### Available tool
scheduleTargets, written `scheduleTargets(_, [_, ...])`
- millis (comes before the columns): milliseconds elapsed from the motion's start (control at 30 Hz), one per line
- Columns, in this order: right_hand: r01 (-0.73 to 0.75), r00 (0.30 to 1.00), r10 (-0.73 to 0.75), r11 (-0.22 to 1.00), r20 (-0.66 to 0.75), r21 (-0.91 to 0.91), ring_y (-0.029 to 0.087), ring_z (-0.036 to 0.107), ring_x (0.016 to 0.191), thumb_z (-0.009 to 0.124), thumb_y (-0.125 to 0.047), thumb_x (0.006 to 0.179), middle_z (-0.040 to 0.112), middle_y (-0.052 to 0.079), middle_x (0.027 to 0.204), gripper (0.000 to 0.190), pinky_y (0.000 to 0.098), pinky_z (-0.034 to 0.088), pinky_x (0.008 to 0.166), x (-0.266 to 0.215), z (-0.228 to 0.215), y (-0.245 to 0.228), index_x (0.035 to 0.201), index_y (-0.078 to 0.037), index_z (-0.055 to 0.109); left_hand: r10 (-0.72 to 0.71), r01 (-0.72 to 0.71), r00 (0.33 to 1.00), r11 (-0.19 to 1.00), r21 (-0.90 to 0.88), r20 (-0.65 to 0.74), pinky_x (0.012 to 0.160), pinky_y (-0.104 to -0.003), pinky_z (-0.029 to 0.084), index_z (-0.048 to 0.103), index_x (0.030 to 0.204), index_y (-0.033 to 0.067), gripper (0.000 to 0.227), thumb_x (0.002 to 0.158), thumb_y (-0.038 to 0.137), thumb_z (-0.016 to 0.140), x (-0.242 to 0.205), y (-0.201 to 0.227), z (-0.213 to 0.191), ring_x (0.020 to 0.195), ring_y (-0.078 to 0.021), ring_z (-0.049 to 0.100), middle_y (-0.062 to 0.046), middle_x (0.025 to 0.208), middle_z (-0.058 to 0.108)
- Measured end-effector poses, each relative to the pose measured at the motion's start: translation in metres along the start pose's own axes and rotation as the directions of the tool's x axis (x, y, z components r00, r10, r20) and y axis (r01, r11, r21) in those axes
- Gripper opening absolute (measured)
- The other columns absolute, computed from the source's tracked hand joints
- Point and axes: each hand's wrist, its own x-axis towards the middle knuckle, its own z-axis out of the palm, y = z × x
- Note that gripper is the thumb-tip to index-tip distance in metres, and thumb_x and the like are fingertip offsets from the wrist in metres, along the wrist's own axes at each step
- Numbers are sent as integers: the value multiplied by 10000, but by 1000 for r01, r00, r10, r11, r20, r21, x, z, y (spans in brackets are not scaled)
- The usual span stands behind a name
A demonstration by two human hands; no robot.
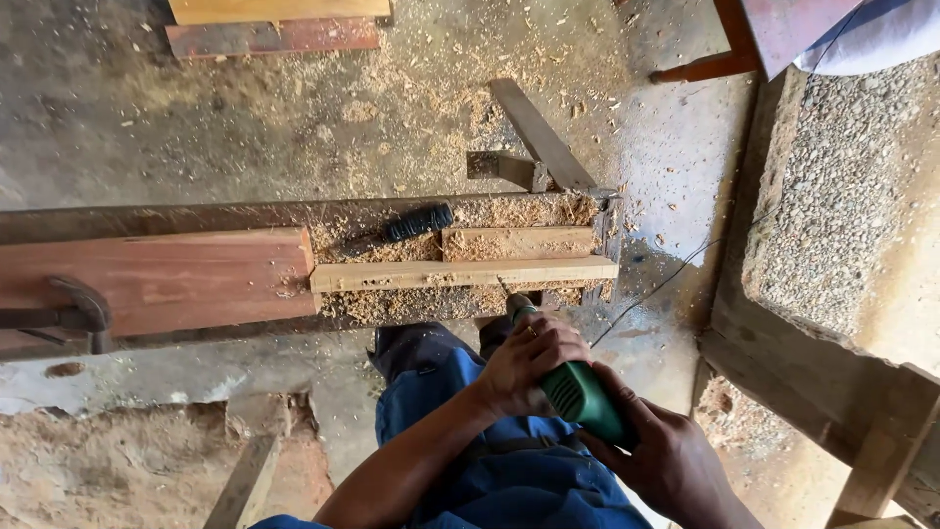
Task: Drilling holes into a piece of wood and then using a hammer and chisel to shape it.
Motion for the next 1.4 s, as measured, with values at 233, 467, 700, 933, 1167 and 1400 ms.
scheduleTargets(233, [39, 999, -40, 998, -16, -52, 332, 790, 634, 890, -340, 664, 783, 158, 774, 888, 427, 626, 535, 6, -1, 1, 1472, -214, 543, -10, 11, 999, 1000, 12, -30, 1165, -487, 421, 591, 1286, 97, 586, 943, 570, 552, -3, -4, 2, 1245, -322, 629, -97, 1263, 652])
scheduleTargets(467, [47, 999, -46, 997, 15, -65, 325, 784, 624, 874, -361, 687, 778, 145, 795, 892, 434, 618, 522, 8, -3, -5, 1491, -209, 518, -10, 11, 999, 1000, 20, -40, 1165, -492, 419, 588, 1300, 91, 559, 958, 531, 560, -6, -5, 1, 1263, -333, 626, -104, 1289, 647])
scheduleTargets(700, [34, 999, -31, 995, 24, -89, 327, 782, 624, 868, -372, 685, 779, 139, 795, 903, 438, 620, 523, 10, -2, -7, 1500, -221, 510, -1, 1, 998, 1000, 14, -62, 1167, -501, 424, 588, 1285, 95, 561, 945, 540, 566, -2, -3, -2, 1254, -335, 622, -102, 1268, 643])
scheduleTargets(933, [17, 999, -13, 996, 41, -89, 313, 794, 629, 867, -378, 694, 786, 135, 778, 919, 434, 629, 524, 10, 0, -3, 1517, -223, 489, 8, -5, 997, 999, 38, -74, 1156, -490, 441, 586, 1282, 98, 537, 963, 531, 588, -3, -6, 1, 1250, -325, 625, -89, 1265, 646])
scheduleTargets(1167, [-2, 999, 7, 984, 31, -179, 339, 782, 624, 852, -388, 694, 778, 139, 731, 889, 451, 634, 554, 21, -6, -15, 1499, -259, 499, -1, 3, 997, 999, 34, -74, 1078, -459, 459, 589, 1224, 119, 554, 893, 562, 621, 6, -9, 1, 1158, -315, 627, -64, 1226, 655])
scheduleTargets(1400, [2, 997, 15, 978, 81, -207, 331, 783, 625, 806, -421, 735, 780, 131, 786, 847, 440, 640, 551, 26, -9, -16, 1503, -281, 476, -29, 35, 995, 997, 65, -92, 1061, -445, 474, 583, 1219, 121, 541, 898, 543, 694, 0, -11, 7, 1138, -292, 630, -54, 1232, 662])
